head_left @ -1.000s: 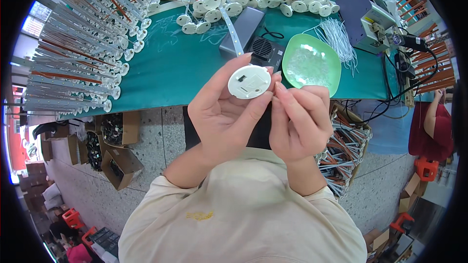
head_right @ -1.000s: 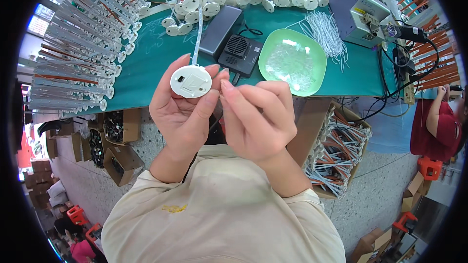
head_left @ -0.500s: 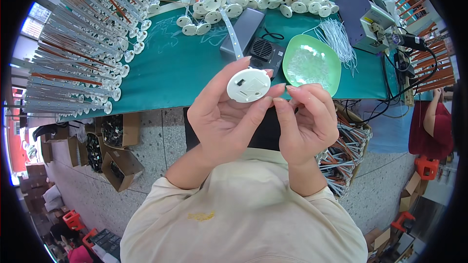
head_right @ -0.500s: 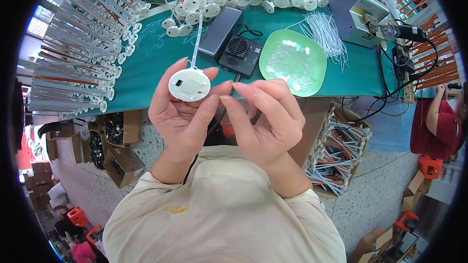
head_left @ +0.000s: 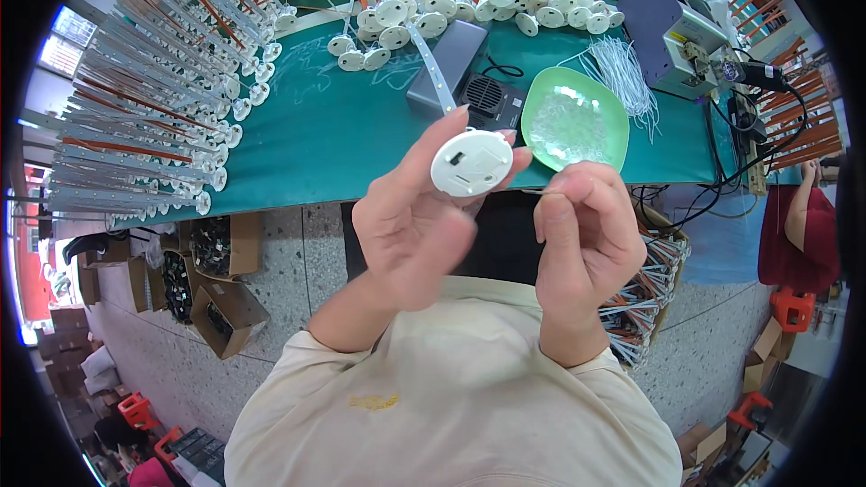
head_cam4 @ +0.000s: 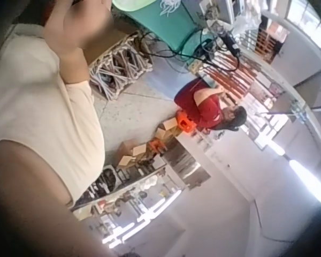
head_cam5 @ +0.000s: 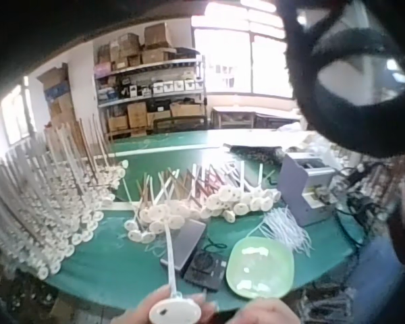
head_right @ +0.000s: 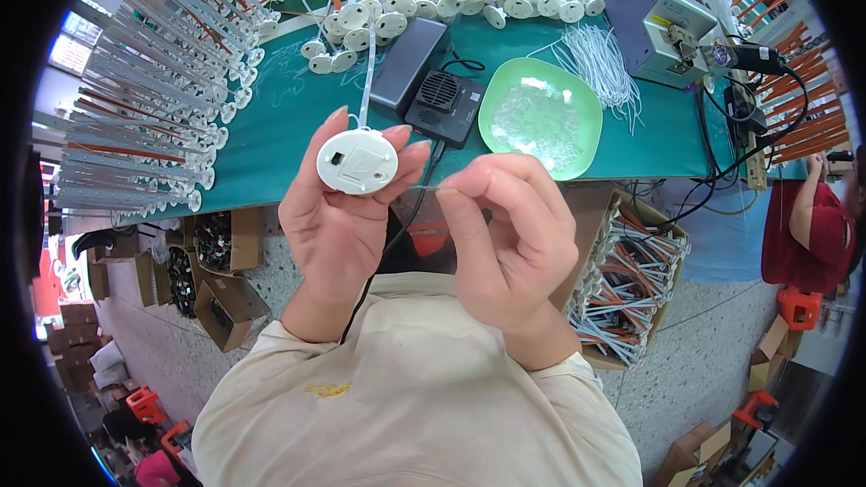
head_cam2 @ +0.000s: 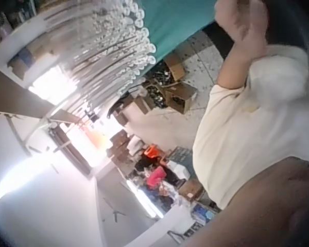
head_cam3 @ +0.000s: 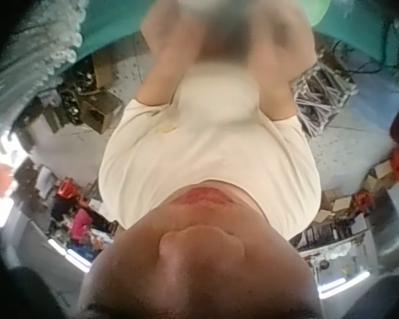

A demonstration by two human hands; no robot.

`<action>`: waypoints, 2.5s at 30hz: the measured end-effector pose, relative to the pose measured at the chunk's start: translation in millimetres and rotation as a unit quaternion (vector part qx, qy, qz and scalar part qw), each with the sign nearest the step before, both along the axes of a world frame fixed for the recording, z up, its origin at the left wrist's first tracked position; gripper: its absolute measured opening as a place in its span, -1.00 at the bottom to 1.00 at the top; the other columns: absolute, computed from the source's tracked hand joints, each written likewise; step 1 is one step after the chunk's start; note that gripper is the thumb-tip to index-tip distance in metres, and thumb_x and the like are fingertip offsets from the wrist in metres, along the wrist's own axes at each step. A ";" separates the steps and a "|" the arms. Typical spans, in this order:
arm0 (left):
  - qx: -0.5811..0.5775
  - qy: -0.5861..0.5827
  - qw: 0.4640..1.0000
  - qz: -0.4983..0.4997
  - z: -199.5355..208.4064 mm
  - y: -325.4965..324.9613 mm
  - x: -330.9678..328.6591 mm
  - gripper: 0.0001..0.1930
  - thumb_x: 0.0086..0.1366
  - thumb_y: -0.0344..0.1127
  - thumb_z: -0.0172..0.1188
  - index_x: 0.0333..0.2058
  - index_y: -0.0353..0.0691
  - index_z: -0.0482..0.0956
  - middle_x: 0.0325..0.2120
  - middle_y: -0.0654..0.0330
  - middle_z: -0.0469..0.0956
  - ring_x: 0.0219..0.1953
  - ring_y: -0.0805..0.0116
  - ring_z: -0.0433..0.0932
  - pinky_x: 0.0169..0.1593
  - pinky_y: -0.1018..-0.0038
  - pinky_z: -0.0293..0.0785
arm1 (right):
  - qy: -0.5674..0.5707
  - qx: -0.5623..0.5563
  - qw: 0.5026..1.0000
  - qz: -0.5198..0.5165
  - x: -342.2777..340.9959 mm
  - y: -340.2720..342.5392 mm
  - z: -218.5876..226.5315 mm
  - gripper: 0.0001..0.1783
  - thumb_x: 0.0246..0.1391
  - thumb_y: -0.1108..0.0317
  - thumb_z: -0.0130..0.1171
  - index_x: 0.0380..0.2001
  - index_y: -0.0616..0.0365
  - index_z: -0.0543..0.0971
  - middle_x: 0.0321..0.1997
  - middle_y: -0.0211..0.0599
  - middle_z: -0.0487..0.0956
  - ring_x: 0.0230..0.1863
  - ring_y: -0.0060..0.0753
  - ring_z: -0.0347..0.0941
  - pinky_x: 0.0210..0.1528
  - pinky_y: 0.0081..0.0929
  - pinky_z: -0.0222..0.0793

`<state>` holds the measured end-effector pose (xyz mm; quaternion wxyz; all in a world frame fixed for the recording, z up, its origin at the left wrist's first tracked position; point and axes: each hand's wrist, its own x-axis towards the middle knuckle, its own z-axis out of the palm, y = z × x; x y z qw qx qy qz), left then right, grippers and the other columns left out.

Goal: The person is assembling circular light bases with light strips and securing them with cable ties.

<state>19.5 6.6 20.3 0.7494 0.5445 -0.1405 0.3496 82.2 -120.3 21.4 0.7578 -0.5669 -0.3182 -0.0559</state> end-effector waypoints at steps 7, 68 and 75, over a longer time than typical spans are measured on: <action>-0.090 0.078 0.990 -0.077 7.2 2.8 -5.4 -0.46 0.48 -0.10 -0.13 0.31 -0.27 0.11 0.12 -0.41 0.31 0.03 -0.23 0.52 0.07 0.06 0.52 | -0.028 0.060 0.998 0.022 1.6 -5.3 7.1 -0.83 0.06 0.71 0.15 -0.24 0.45 0.49 -0.20 -0.11 0.47 -0.35 -0.54 0.41 -0.36 -0.69 0.37; 0.787 0.251 0.519 0.222 30.8 173.7 146.8 -0.74 0.37 -0.08 0.02 -0.16 -0.13 0.44 -0.56 0.05 0.56 -0.43 -0.06 0.59 -0.35 0.03 0.45 | -0.301 0.166 0.933 0.106 37.5 -89.9 19.3 -0.95 -0.06 0.50 0.08 -0.55 0.21 0.50 -0.49 -0.08 0.47 -0.52 -0.28 0.29 -0.51 -0.36 0.17; 0.572 0.169 0.660 0.457 20.8 141.7 72.3 -0.74 0.27 -0.11 0.16 -0.20 -0.15 0.51 -0.55 0.13 0.57 -0.50 0.06 0.57 -0.44 0.14 0.42 | -0.404 0.392 0.704 0.434 9.9 -56.1 75.2 -0.74 0.19 0.55 -0.11 -0.14 0.12 0.53 -0.02 -0.47 0.51 0.02 -0.56 0.40 0.00 -0.29 0.41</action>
